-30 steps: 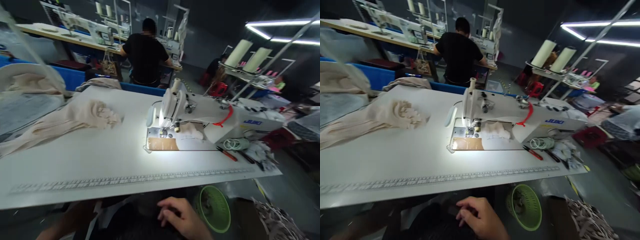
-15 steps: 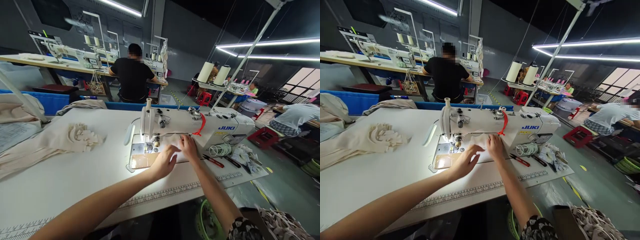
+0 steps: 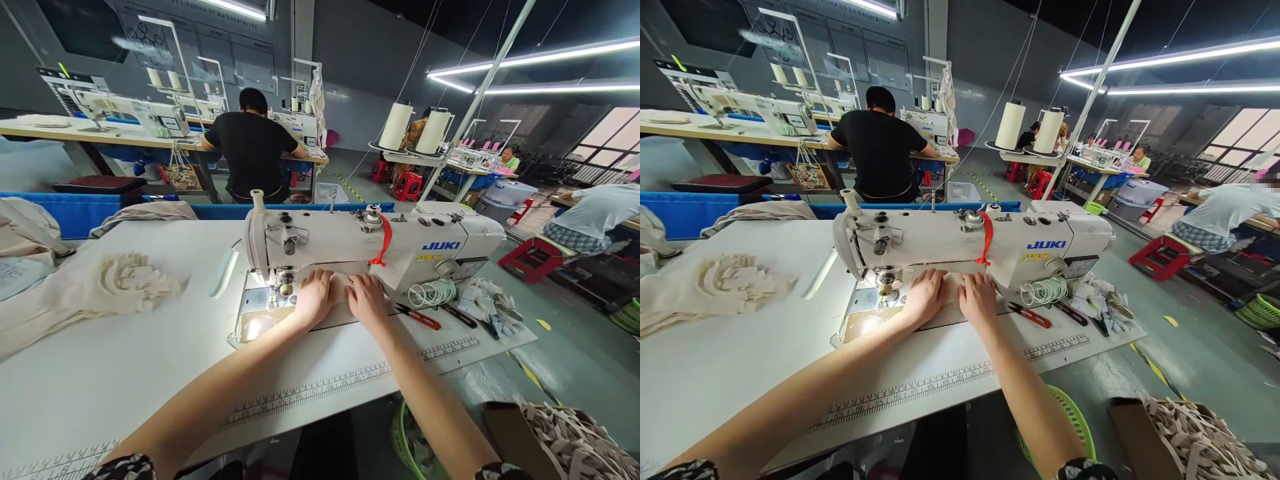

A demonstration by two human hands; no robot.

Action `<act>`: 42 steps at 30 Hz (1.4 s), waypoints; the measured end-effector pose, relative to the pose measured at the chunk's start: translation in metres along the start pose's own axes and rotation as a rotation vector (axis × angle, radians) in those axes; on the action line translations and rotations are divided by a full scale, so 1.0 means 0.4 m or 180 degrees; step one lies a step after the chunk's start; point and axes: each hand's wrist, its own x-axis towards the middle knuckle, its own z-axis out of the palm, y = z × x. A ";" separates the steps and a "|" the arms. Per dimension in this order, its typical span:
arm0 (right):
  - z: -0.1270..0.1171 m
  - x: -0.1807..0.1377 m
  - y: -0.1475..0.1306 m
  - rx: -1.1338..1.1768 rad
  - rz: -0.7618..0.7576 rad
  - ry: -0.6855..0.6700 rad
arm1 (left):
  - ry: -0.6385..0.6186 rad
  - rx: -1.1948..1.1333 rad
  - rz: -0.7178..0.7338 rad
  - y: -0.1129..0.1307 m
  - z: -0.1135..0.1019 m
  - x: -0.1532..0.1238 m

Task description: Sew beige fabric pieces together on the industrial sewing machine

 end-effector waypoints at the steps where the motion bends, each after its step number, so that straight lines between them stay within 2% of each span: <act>1: -0.008 -0.008 0.000 0.0010 -0.0011 0.0047 | 0.0005 0.0044 0.0068 -0.002 -0.001 -0.005; 7: -0.036 -0.027 0.002 0.0227 -0.0268 0.0480 | 0.0179 -0.0072 0.0324 -0.018 0.002 -0.016; 13: -0.012 -0.013 -0.004 0.0113 -0.0195 0.0227 | 0.0286 -0.0284 0.0199 -0.022 -0.005 -0.019; 17: -0.019 -0.013 -0.001 0.0155 -0.0248 0.0395 | 0.0397 -0.0546 0.0104 -0.028 -0.003 -0.018; 21: -0.027 -0.017 0.007 0.0363 -0.0351 0.0539 | 0.0642 -0.1072 0.0259 -0.032 0.005 -0.005; 25: -0.017 -0.017 0.018 0.0406 -0.0339 0.0291 | 0.0843 -0.1685 0.0541 -0.012 -0.007 -0.010; 27: -0.012 -0.017 0.023 0.0400 -0.0354 0.0192 | 0.0730 -0.2020 0.0493 -0.005 -0.026 -0.042; 29: -0.010 -0.018 0.026 0.0430 -0.0403 0.0151 | 0.0379 -0.2358 0.0256 -0.017 -0.055 -0.094; 32: -0.009 -0.018 0.028 0.0504 -0.0459 0.0162 | -0.0097 -0.2597 -0.0085 -0.089 -0.113 -0.186; 35: -0.006 -0.015 0.032 0.0608 -0.0478 0.0230 | -0.0288 -0.2151 -0.0510 -0.205 -0.178 -0.250; 39: 0.000 -0.005 0.044 0.0610 -0.0580 0.0660 | -0.0341 -0.0980 -0.1113 -0.337 -0.244 -0.270; 42: 0.000 0.000 0.052 0.0418 -0.0876 0.0979 | -0.0303 -0.0545 -0.1164 -0.378 -0.263 -0.263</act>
